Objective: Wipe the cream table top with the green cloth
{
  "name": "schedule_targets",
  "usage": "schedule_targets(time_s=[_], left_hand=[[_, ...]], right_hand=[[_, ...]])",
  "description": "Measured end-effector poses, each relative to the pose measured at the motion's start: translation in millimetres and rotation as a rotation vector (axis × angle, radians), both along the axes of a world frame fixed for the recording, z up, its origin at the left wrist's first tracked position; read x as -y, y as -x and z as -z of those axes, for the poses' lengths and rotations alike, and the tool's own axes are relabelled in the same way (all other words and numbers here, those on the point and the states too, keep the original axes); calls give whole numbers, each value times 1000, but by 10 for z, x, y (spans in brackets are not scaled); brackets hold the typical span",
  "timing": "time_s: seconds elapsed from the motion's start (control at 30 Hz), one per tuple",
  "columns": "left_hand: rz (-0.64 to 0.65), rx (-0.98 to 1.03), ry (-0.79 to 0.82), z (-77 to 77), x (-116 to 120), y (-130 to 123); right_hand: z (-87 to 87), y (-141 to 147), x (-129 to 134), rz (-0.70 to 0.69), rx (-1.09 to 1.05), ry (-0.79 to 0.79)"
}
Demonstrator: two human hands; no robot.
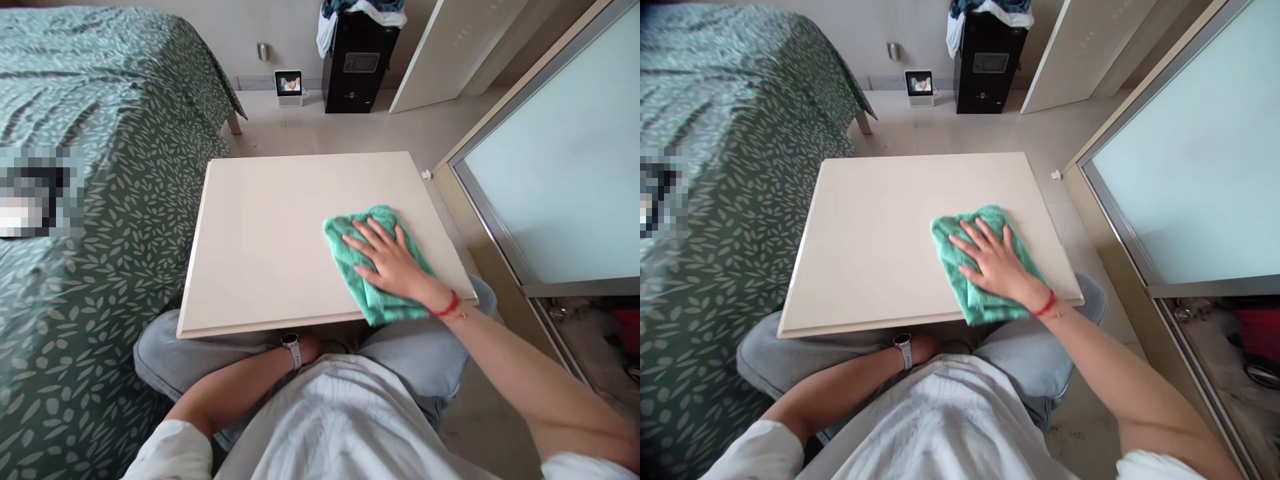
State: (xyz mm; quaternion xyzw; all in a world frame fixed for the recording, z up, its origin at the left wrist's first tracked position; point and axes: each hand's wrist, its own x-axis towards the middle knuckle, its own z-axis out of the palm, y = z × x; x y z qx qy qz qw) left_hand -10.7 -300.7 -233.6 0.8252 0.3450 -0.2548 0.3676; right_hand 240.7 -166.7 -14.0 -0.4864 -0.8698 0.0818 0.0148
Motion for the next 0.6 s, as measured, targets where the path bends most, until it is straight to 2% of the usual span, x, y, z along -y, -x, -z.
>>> schedule_targets(time_s=[0.1, 0.2, 0.27, 0.33, 0.4, 0.47, 0.53, 0.6], left_hand=[[41, -54, 14, -61, -16, -24], [60, -77, 13, -106, -32, -47], [68, -85, 12, -119, -40, -57], [71, -89, 9, -120, -47, -64], [71, -87, 6, -113, -51, -68], [70, -84, 1, -101, -53, -69], [68, -82, -6, -87, -51, -66], [63, -78, -15, -76, -48, -56]], right_hand=[[-14, 73, -838, 114, -18, 4], [43, 135, -1672, 192, -87, -23], [101, 166, -2094, 242, -141, -39], [150, 191, -2338, 294, -156, -36], [176, 204, -2388, 319, -151, -31], [178, 198, -2259, 293, -152, -38], [161, 165, -1977, 241, -147, -50], [135, 103, -1565, 191, -117, -55]])
